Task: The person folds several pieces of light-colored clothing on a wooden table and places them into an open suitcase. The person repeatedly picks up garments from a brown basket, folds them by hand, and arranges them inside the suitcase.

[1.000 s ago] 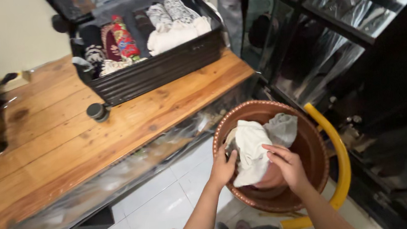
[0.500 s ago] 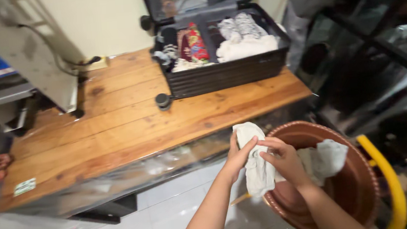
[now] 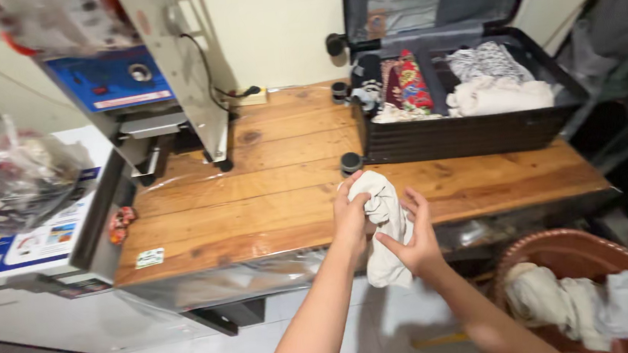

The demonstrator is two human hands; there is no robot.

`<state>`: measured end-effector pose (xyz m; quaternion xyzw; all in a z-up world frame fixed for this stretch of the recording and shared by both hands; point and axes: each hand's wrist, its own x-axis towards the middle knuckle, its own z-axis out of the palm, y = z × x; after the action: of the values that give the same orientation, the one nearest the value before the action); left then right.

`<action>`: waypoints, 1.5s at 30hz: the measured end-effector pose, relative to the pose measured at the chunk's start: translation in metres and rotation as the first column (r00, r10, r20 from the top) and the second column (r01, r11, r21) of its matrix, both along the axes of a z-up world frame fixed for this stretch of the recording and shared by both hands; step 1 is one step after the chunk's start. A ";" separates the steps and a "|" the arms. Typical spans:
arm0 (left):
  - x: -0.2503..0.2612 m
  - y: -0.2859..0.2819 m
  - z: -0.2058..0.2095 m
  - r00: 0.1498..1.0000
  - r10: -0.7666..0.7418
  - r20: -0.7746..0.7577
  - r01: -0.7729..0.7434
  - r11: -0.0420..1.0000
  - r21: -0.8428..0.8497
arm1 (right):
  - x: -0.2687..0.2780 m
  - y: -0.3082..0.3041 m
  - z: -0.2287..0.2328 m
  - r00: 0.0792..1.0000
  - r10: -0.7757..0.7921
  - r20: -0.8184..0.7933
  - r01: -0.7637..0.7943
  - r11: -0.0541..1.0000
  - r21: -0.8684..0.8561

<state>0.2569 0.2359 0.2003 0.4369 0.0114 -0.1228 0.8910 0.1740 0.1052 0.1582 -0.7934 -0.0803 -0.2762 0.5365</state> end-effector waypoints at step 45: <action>0.136 0.290 -0.171 0.878 0.431 0.206 -0.349 0.284 0.893 | 0.203 0.090 -0.042 0.795 0.336 -0.506 -0.600 0.559 -0.572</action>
<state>0.3924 0.5258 0.0290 0.8292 0.2163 0.1086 0.5038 0.3767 0.1954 0.1158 -0.9189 -0.2975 0.0730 0.2484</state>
